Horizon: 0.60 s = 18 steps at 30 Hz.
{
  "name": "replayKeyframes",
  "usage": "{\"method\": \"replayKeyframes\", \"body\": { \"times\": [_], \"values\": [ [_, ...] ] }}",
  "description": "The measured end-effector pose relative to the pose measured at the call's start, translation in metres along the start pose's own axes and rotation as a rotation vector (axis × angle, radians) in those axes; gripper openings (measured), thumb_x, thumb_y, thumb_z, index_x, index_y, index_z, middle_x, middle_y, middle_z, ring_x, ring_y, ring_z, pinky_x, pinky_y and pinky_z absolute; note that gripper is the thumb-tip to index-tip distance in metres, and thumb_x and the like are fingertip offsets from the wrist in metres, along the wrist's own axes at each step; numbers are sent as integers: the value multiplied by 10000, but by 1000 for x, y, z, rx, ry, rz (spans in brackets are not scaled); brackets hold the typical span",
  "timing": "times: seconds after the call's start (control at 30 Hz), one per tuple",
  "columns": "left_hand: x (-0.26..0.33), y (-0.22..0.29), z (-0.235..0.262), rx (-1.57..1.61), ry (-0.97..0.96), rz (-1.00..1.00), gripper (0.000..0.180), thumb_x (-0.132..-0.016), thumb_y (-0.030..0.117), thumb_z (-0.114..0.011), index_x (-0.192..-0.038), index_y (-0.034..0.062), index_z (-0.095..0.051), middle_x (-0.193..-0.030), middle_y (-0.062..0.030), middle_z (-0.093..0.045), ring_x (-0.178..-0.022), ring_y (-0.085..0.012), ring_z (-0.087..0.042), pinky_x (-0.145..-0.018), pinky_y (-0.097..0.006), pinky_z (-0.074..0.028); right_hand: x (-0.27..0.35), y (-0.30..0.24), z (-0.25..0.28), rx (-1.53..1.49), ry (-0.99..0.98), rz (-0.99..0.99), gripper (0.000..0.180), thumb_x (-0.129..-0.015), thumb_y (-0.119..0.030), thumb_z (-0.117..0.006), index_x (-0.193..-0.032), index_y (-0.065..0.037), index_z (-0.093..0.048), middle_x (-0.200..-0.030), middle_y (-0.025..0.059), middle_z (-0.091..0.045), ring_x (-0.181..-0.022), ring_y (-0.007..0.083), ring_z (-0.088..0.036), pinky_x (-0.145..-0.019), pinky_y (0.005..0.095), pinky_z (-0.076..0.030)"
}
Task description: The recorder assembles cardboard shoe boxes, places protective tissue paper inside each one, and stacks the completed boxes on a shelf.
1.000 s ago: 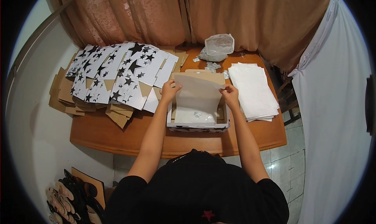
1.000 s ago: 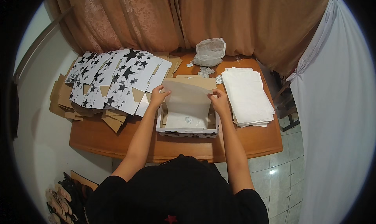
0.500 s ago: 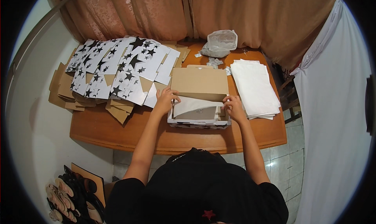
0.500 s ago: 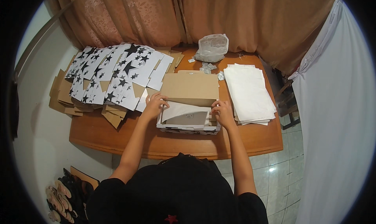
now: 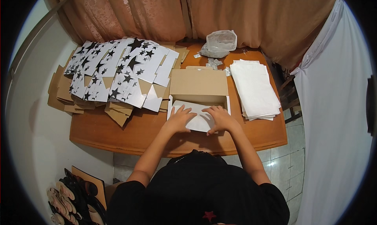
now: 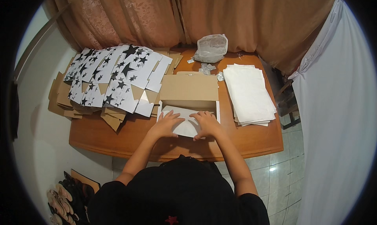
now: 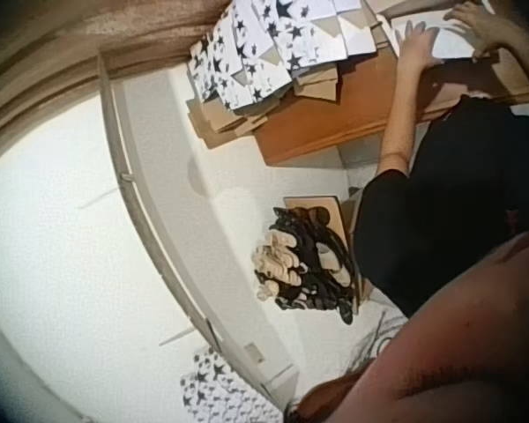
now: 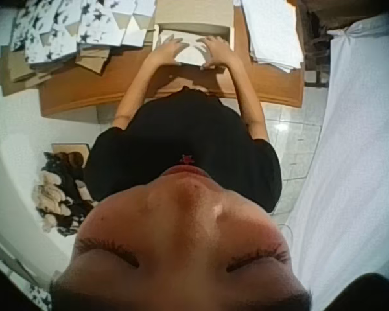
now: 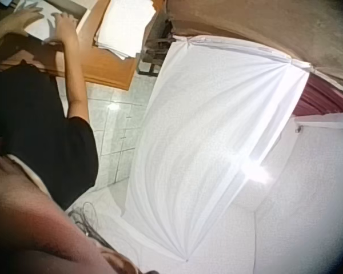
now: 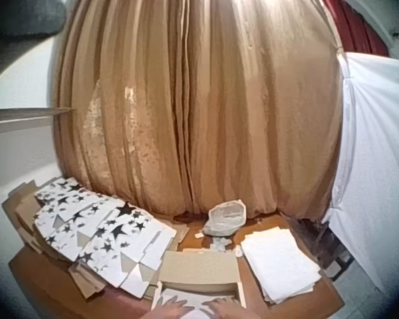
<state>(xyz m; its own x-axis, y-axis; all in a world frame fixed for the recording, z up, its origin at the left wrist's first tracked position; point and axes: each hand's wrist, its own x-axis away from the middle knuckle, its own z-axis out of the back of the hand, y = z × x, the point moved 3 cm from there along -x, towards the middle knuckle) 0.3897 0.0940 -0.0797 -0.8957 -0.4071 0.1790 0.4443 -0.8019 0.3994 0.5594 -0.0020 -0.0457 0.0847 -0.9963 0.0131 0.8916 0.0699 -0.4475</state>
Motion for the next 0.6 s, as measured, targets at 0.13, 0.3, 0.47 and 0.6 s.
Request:
{"method": "replayKeyframes", "body": {
  "times": [0.13, 0.3, 0.47, 0.6],
  "values": [
    [-8, -4, 15, 23, 73, 1, 515, -681, 230, -662, -1181, 181, -544, -1258, -87, -498, -1199, -292, -416, -1015, -561, -225, 1, 17, 0, -73, -35, -61, 681, -600, -336, -770, -1159, -38, -519, -1144, 168, -525, -1068, 324, -491, -935, 386, -388],
    [-34, 3, 49, 14, 440, -101, 354, -745, 211, -583, -1085, 113, -593, -1010, -106, -627, -959, -283, -568, -847, -469, -389, 3, 41, 23, -394, 425, -135, 406, -816, -238, -602, -1140, -11, -511, -1107, 166, -530, -991, 286, -532, -875, 356, -417],
    [-80, -15, 61, -23, 597, -210, 223, -795, 225, -580, -986, 117, -622, -890, -70, -634, -811, -263, -597, -728, -405, -436, 9, 36, 30, -382, 942, -148, 264, -834, -178, -575, -1030, -5, -538, -890, 127, -549, -783, 232, -535, -731, 327, -445],
    [-93, -20, 74, -9, 596, -202, 109, -765, 165, -612, -842, 108, -666, -838, -41, -649, -781, -238, -608, -704, -392, -447, -4, 25, 11, -583, 558, -179, 181, -843, -119, -523, -955, 8, -586, -879, 109, -584, -790, 211, -564, -725, 301, -452]
  ]
}}
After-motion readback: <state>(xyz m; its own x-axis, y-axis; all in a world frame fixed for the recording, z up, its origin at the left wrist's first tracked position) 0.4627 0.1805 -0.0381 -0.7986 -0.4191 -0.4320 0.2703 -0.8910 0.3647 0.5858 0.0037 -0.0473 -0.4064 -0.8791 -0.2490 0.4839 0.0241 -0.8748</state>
